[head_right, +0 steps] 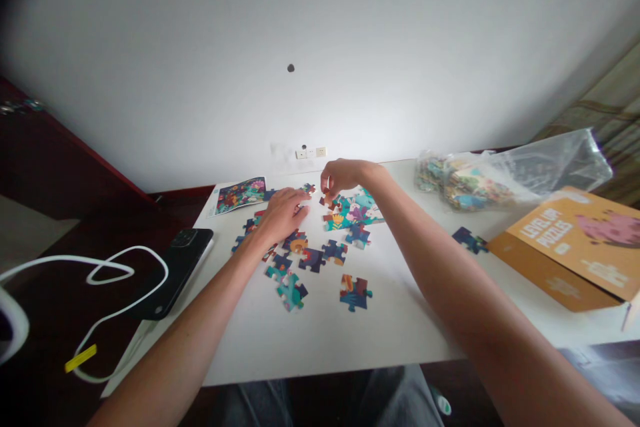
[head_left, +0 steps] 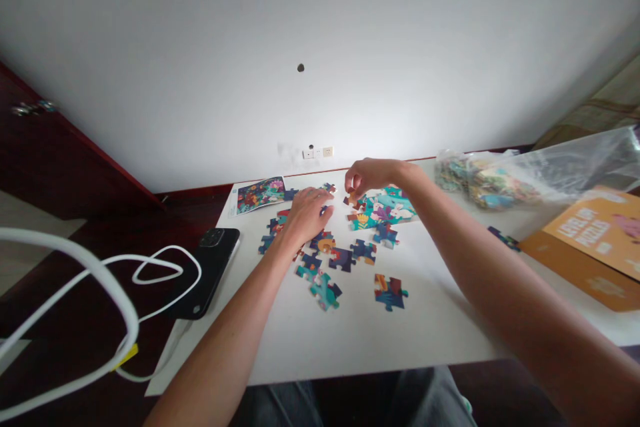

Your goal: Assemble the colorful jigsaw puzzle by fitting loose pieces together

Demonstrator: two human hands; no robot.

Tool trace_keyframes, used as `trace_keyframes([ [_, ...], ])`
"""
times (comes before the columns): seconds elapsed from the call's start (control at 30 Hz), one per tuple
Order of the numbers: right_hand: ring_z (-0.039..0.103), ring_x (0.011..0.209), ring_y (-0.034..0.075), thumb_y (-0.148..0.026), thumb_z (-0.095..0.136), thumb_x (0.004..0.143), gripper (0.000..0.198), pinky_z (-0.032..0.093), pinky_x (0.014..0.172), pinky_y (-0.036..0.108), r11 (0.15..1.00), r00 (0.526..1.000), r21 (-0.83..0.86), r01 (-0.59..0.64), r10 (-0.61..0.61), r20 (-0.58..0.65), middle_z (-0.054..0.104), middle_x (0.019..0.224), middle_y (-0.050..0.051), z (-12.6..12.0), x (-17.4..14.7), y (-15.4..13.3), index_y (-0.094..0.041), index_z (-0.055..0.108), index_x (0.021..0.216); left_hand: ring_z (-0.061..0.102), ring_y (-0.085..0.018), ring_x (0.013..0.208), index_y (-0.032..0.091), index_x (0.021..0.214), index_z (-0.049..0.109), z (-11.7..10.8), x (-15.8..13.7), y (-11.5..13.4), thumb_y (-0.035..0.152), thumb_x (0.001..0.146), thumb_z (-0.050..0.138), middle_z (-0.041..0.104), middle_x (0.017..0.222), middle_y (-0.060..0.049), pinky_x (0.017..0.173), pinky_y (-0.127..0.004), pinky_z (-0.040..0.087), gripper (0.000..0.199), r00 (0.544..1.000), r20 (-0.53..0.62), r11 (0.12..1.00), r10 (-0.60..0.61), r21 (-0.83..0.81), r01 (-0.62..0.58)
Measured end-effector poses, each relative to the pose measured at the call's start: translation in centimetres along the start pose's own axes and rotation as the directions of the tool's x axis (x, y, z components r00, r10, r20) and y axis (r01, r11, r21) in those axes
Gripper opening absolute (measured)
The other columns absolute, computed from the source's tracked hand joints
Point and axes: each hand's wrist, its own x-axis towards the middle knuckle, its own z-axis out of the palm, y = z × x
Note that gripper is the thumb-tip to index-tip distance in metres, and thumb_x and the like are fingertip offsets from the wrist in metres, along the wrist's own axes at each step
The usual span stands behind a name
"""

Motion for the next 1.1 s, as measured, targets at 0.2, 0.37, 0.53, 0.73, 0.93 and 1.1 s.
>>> trace_keyframes([
  [0.2,0.074,0.089,0.023,-0.019,0.074,0.078,0.036,0.052,0.074,0.03,0.999,1.0,-0.053,-0.013,0.013,0.005,0.08,0.107,0.005,0.3,0.8,0.6,-0.025,0.08,0.113,0.065,-0.016,0.072,0.025,0.103,0.082,-1.4,0.1,1.8,0.029,0.095,0.06,0.074,0.078,-0.002,0.074,-0.028,0.048,0.024,0.983,0.18,0.983,0.043,-0.184,-0.009],
  [0.37,0.074,0.09,0.021,-0.022,0.075,0.078,0.037,0.052,0.074,0.028,0.997,0.994,0.006,0.078,-0.079,0.075,0.081,0.107,0.003,1.2,1.8,0.9,-0.026,0.078,0.115,0.061,-0.014,0.061,0.029,0.109,0.083,-1.4,-0.3,2.9,0.034,0.093,0.063,0.073,0.069,0.0,0.066,-0.026,0.044,0.026,0.958,0.281,0.974,0.053,-0.227,0.013],
  [0.53,0.073,0.087,0.021,-0.015,0.071,0.078,0.03,0.051,0.073,0.028,0.988,0.99,-0.075,0.135,-0.131,0.046,0.081,0.104,0.003,2.1,2.6,0.6,-0.022,0.08,0.106,0.062,-0.014,0.06,0.029,0.11,0.083,-1.4,-0.4,3.2,0.03,0.091,0.064,0.074,0.071,0.0,0.068,-0.026,0.045,0.026,0.956,0.291,0.98,0.031,-0.196,0.028],
  [0.73,0.073,0.09,0.02,-0.007,0.067,0.08,0.029,0.05,0.074,0.026,0.987,0.992,-0.105,0.124,-0.119,0.052,0.081,0.102,0.003,2.8,2.7,0.2,-0.022,0.081,0.1,0.065,-0.015,0.063,0.029,0.109,0.083,-1.4,-0.3,3.3,0.031,0.091,0.065,0.075,0.07,-0.001,0.07,-0.026,0.048,0.026,0.955,0.297,0.978,0.018,-0.204,0.045],
  [0.93,0.073,0.101,0.025,-0.021,0.083,0.076,0.046,0.052,0.079,0.03,0.978,0.999,-0.207,-0.032,0.029,-0.014,0.076,0.119,0.008,3.1,2.9,-0.2,-0.024,0.075,0.121,0.065,-0.015,0.062,0.03,0.109,0.083,-1.3,-0.3,3.2,0.031,0.09,0.065,0.076,0.072,0.0,0.069,-0.026,0.047,0.026,0.956,0.292,0.977,0.008,-0.204,0.054],
  [1.1,0.072,0.105,0.027,-0.029,0.084,0.078,0.046,0.053,0.08,0.031,0.967,0.996,-0.241,-0.081,0.087,0.012,0.074,0.125,0.01,3.1,2.9,-0.3,-0.024,0.074,0.123,0.063,-0.014,0.059,0.03,0.107,0.083,-1.2,-0.3,3.1,0.032,0.09,0.064,0.076,0.073,0.0,0.067,-0.026,0.045,0.026,0.957,0.29,0.976,0.027,-0.214,0.037],
])
